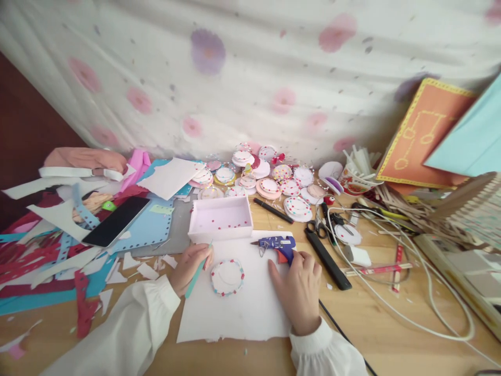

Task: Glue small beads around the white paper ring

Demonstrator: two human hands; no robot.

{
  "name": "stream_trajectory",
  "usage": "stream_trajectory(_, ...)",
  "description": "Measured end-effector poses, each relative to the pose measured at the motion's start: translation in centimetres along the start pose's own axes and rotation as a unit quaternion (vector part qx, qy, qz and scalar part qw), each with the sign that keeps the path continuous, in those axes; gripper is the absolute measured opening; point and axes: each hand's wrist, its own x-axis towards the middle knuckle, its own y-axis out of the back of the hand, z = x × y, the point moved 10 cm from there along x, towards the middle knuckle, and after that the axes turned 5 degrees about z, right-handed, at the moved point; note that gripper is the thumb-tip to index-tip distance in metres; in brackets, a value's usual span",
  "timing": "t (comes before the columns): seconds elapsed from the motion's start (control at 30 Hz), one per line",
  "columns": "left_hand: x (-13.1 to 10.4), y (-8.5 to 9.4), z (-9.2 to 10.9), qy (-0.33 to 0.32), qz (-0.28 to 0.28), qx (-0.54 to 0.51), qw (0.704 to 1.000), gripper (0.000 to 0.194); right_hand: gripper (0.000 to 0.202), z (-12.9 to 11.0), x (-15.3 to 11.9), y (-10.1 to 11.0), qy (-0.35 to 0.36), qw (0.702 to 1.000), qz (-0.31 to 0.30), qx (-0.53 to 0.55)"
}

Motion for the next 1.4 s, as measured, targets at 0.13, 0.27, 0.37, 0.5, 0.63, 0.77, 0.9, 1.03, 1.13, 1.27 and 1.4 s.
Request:
stream_trajectory(0.13,0.0,0.2,0.1,0.0,0.003,0.016,1.0,0.035,0.038,0.4,0.6,0.7,-0.031,0.998,0.015,0.052)
stream_trajectory(0.27,0.0,0.0,0.0,0.005,0.001,0.032,0.999,0.034,0.05,1.4,1.8,1.8,-0.13,0.971,0.033,0.2)
stream_trajectory(0.37,-0.1,-0.1,-0.1,0.008,-0.001,0.042,0.999,0.032,0.047,0.1,2.5,2.0,-0.146,0.93,0.075,0.328)
stream_trajectory(0.5,-0.2,-0.2,-0.2,0.002,-0.012,0.064,0.998,0.032,0.039,-2.3,2.5,0.6,-0.123,0.889,0.088,0.433)
stream_trajectory(0.63,-0.2,-0.4,-0.7,0.0,-0.029,0.079,0.996,0.032,0.04,-2.9,1.6,-1.3,-0.128,0.888,0.043,0.44)
stream_trajectory(0.77,-0.2,-0.6,-0.9,-0.002,-0.044,0.099,0.994,0.031,0.04,-2.3,1.4,-1.6,-0.134,0.889,0.034,0.437)
stream_trajectory(0.9,-0.4,-0.8,-0.8,0.001,-0.049,0.108,0.993,0.03,0.037,-2.4,1.6,-1.5,-0.115,0.902,0.033,0.415)
stream_trajectory(1.03,-0.4,-0.8,-0.8,0.003,-0.051,0.115,0.992,0.03,0.037,-2.9,1.6,-1.3,-0.094,0.907,0.025,0.41)
stream_trajectory(1.13,-0.3,-0.8,-0.8,0.002,-0.049,0.116,0.992,0.031,0.037,-3.0,1.6,-1.3,-0.094,0.909,0.022,0.406)
stream_trajectory(1.27,-0.3,-0.8,-0.9,0.003,-0.047,0.116,0.992,0.032,0.035,-3.0,1.7,-1.1,-0.092,0.913,0.026,0.397)
stream_trajectory(1.4,-0.4,-0.9,-0.7,0.001,-0.051,0.113,0.992,0.03,0.034,-3.1,1.8,-0.9,-0.086,0.918,0.028,0.386)
